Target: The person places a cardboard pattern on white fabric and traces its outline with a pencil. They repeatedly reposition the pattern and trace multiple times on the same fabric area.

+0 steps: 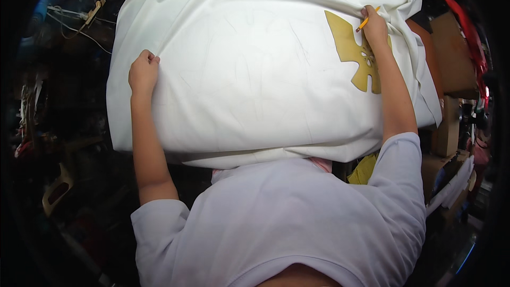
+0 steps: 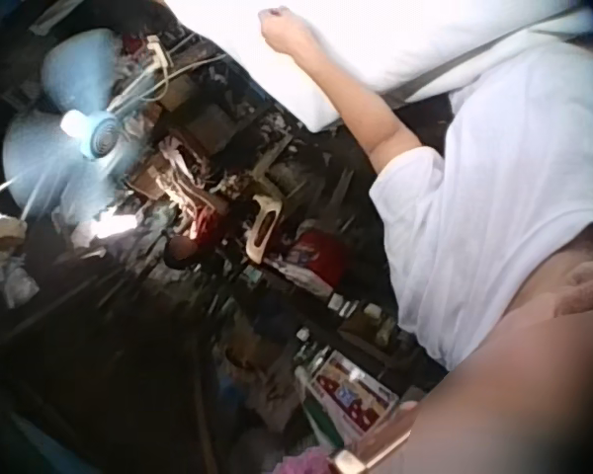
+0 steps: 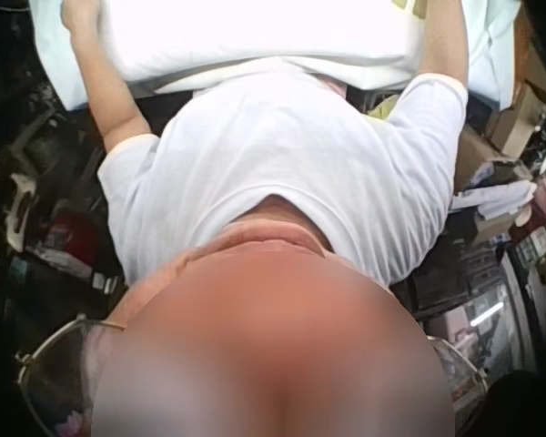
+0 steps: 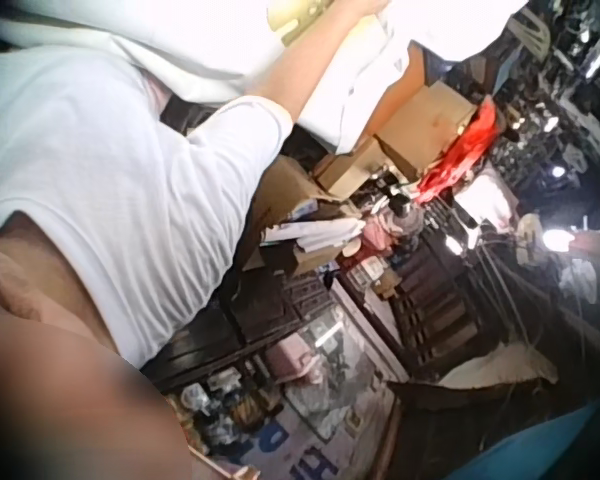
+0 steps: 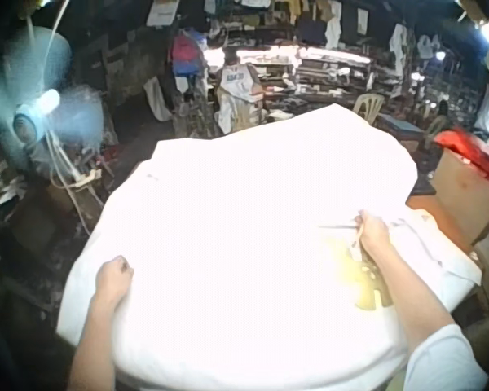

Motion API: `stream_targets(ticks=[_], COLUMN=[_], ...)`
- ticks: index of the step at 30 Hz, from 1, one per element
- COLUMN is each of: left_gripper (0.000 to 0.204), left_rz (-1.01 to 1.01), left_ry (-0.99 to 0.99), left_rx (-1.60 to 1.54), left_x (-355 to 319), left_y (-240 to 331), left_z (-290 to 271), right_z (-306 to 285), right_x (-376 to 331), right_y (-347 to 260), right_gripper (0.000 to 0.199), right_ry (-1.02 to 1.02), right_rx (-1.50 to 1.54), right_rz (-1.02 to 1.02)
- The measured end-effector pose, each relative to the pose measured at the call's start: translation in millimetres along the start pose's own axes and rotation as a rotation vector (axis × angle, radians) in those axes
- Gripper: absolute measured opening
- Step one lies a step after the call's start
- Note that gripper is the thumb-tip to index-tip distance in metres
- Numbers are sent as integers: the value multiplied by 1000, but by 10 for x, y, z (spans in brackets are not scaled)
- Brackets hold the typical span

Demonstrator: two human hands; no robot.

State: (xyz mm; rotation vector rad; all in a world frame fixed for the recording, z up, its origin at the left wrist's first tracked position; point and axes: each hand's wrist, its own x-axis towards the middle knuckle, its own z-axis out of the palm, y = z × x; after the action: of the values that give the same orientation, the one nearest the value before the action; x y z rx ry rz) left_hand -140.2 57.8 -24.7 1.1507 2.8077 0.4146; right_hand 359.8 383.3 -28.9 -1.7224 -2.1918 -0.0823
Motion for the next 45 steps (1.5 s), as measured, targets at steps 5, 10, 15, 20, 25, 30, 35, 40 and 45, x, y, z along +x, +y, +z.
stream_targets(ticks=[5, 10, 15, 20, 25, 30, 35, 40, 45], left_gripper=[26, 28, 32, 50, 37, 37, 39, 39, 43], left_rz=[180, 240, 246, 293, 496, 515, 503, 452, 322], left_ry=[323, 477, 506, 274, 324, 178, 128, 158, 263], left_rx=[-65, -190, -266, -339, -327, -103, -155, -157, -649], left_x=[387, 1533, 2199, 1806, 1055, 181, 8, -145, -84], left_y=[279, 888, 1512, 1679, 1548, 1584, 1479, 1449, 1366], left_z=[163, 132, -11, 396, 658, 806, 719, 712, 680], right_z=[126, -135, -210, 148, -152, -518, -487, -462, -259], right_x=[564, 1543, 2261, 2310, 2087, 1016, -435, -1314, -1362], right_y=[203, 380, 696, 916, 748, 429, -26, 242, 844], right_gripper=[25, 31, 46, 56, 56, 44, 38, 36, 38], right_ry=[304, 410, 474, 98, -30, 244, 292, 324, 421], right_rx=[309, 146, 184, 52, 119, 349, 717, 641, 1053], right_rz=[34, 27, 30, -148, -90, -195, -166, 13, 284])
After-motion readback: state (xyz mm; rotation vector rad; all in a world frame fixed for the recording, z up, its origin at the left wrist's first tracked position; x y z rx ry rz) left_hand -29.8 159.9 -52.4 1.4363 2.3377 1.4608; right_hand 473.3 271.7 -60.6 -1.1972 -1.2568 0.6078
